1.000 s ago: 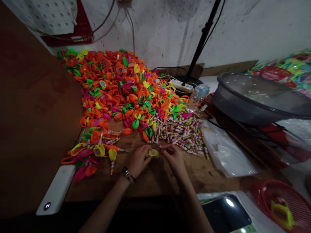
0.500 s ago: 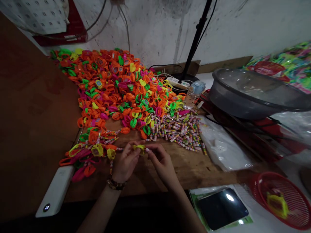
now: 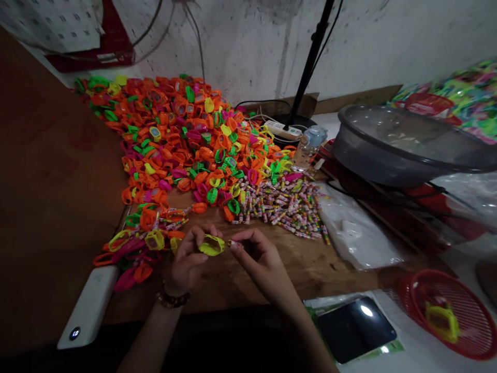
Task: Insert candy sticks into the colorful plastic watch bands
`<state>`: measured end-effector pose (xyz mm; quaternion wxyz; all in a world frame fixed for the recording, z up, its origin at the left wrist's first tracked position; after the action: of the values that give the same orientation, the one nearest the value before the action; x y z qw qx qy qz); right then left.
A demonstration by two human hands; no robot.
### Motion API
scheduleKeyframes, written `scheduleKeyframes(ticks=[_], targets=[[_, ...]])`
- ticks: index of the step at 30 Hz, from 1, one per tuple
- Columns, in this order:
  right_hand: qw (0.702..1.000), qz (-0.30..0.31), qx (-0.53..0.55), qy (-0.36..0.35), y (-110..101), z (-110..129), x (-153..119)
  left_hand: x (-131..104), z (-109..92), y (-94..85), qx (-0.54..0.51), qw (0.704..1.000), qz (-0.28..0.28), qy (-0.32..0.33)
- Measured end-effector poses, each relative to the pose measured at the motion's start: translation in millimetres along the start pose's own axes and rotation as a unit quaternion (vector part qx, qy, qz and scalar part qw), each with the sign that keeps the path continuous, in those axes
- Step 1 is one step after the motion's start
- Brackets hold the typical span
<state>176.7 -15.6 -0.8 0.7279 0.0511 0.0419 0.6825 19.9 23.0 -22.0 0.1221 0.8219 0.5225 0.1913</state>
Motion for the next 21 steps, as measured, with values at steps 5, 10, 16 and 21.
scheduleKeyframes(ticks=[5, 10, 16, 21], targets=[[0.998, 0.021, 0.041, 0.043, 6.1, 2.4, 1.0, 1.5, -3.5, 3.6, -0.009, 1.0, 0.014, 0.022], [0.967, 0.04, 0.177, 0.18, 6.4, -5.4, -2.6, -4.5, -26.1, 13.7, 0.186, 0.972, 0.022, 0.144], [0.931, 0.108, 0.253, 0.24, 8.0, 3.6, -7.8, -20.1, -58.6, 24.9, 0.45, 0.824, 0.157, 0.307], [0.93, 0.143, 0.248, 0.229, 16.5, 8.9, -5.6, -26.4, -60.9, 25.5, 0.473, 0.794, 0.198, 0.326]])
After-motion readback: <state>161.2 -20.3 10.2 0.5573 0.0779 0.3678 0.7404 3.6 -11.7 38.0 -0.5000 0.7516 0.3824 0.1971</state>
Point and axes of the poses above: each hand's wrist, its own x-axis towards the middle knuckle, its own y-axis out of the palm, z = x × y, the point moved 2 cm from there along x, towards the middle knuckle
